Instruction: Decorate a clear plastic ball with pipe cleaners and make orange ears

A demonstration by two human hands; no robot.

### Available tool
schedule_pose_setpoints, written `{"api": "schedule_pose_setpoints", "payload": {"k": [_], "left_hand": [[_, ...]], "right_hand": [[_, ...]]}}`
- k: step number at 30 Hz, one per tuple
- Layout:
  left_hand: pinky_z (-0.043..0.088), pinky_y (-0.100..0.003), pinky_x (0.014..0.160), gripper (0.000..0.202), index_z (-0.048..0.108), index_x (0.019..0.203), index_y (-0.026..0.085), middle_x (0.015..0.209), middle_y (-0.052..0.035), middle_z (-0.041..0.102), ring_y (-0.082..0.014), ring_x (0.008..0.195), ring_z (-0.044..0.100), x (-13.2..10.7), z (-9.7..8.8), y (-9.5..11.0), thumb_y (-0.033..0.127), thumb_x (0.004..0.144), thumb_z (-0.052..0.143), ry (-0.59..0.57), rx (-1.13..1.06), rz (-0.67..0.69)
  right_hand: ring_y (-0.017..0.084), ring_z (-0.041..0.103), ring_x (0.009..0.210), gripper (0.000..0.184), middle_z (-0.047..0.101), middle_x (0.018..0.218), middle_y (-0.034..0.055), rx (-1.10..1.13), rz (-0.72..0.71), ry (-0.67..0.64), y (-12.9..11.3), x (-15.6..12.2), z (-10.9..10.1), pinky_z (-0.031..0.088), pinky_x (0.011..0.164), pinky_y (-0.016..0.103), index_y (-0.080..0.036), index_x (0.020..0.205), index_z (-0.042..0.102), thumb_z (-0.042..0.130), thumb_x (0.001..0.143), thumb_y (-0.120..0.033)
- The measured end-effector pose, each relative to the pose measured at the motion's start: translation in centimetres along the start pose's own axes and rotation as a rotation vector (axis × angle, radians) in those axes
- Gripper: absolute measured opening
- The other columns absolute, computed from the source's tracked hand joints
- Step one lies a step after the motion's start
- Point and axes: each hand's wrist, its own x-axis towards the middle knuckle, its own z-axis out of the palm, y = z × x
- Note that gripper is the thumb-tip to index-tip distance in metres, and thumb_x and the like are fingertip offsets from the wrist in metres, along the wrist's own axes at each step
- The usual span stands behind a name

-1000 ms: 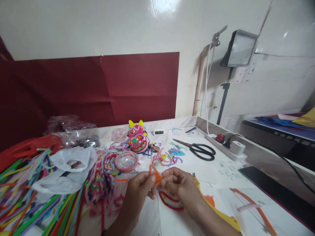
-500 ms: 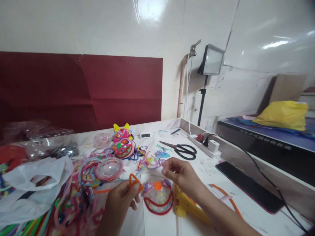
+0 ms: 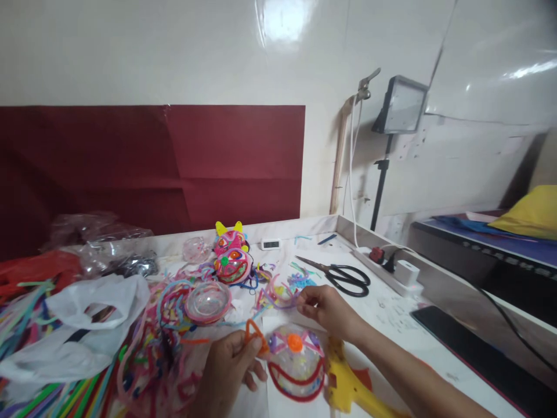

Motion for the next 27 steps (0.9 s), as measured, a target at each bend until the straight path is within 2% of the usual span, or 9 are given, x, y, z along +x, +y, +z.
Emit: {"api": "schedule_pose_setpoints", "payload": {"k": [5, 9, 12, 16, 20, 24, 26, 27], "left_hand": [[0.039, -0.017, 0.030, 0.039, 0.062, 0.065, 0.012, 0.059, -0.0070, 0.070, -0.0127, 0.038, 0.061, 0.3, -0.2, -0.5, 0.049, 0.062, 0.072, -0.016, -0.039, -0.027], [0.042, -0.019, 0.031, 0.043, 0.061, 0.067, 0.013, 0.063, -0.0057, 0.070, -0.0133, 0.039, 0.061, 0.9, -0.5, -1.0, 0.052, 0.056, 0.076, -0.034, -0.135, -0.074], [0.045, -0.019, 0.034, 0.045, 0.061, 0.068, 0.012, 0.063, -0.0042, 0.069, -0.0129, 0.041, 0.062, 1.3, -0.7, -1.2, 0.052, 0.054, 0.077, -0.036, -0.183, -0.066], [0.045, -0.020, 0.036, 0.044, 0.061, 0.072, 0.012, 0.066, -0.0057, 0.070, -0.0128, 0.042, 0.063, 1.0, -0.6, -1.2, 0.051, 0.056, 0.076, -0.039, -0.172, -0.060], [0.045, -0.020, 0.037, 0.041, 0.061, 0.077, 0.012, 0.063, -0.0056, 0.070, -0.0140, 0.043, 0.063, 0.3, -0.1, -0.9, 0.049, 0.062, 0.072, -0.074, -0.135, -0.033], [0.045, -0.019, 0.038, 0.038, 0.061, 0.081, 0.013, 0.063, -0.0044, 0.068, -0.0142, 0.046, 0.064, -0.2, -0.2, -0.2, 0.049, 0.069, 0.066, -0.173, -0.048, 0.026], [0.044, -0.019, 0.037, 0.038, 0.061, 0.084, 0.013, 0.063, -0.0034, 0.067, -0.0146, 0.047, 0.064, -0.2, -0.6, 0.5, 0.049, 0.071, 0.063, -0.141, 0.020, 0.082], [0.044, -0.019, 0.037, 0.037, 0.061, 0.084, 0.013, 0.063, -0.0032, 0.066, -0.0144, 0.047, 0.063, -0.2, -0.9, 1.0, 0.048, 0.072, 0.061, -0.089, 0.054, 0.118]], "right_hand": [[0.013, 0.054, 0.060, 0.017, 0.065, 0.064, -0.0004, -0.018, -0.118, -0.111, -1.5, 3.4, 2.2, 0.040, 0.062, 0.024, -0.017, 0.062, 0.067, 0.054, 0.065, -0.005], [0.013, 0.056, 0.060, 0.017, 0.067, 0.064, -0.0005, 0.041, -0.146, -0.229, -2.8, 5.2, 3.6, 0.041, 0.061, 0.022, -0.016, 0.065, 0.069, 0.054, 0.066, -0.006], [0.012, 0.056, 0.057, 0.012, 0.066, 0.062, -0.0012, 0.120, -0.153, -0.349, -3.8, 4.9, 4.3, 0.042, 0.057, 0.021, -0.015, 0.069, 0.069, 0.057, 0.072, -0.015], [0.012, 0.055, 0.053, 0.016, 0.064, 0.058, -0.0014, 0.183, -0.148, -0.462, -4.7, 3.2, 5.0, 0.041, 0.051, 0.020, -0.015, 0.069, 0.069, 0.061, 0.076, -0.026], [0.011, 0.052, 0.051, 0.016, 0.063, 0.055, -0.0012, 0.197, -0.113, -0.434, -4.7, 1.8, 5.2, 0.039, 0.048, 0.020, -0.015, 0.064, 0.065, 0.060, 0.076, -0.025], [0.009, 0.041, 0.045, 0.017, 0.054, 0.049, -0.0035, 0.210, -0.057, -0.370, -5.1, 0.8, 4.4, 0.030, 0.043, 0.019, -0.016, 0.059, 0.060, 0.062, 0.072, -0.025], [0.008, 0.035, 0.043, 0.018, 0.049, 0.046, -0.0049, 0.231, -0.010, -0.327, -5.3, 0.1, 3.9, 0.027, 0.041, 0.019, -0.016, 0.057, 0.057, 0.063, 0.071, -0.026], [0.007, 0.033, 0.043, 0.020, 0.047, 0.046, -0.0052, 0.243, 0.010, -0.315, -5.4, -0.3, 3.7, 0.025, 0.041, 0.019, -0.016, 0.056, 0.055, 0.063, 0.070, -0.027]]}}
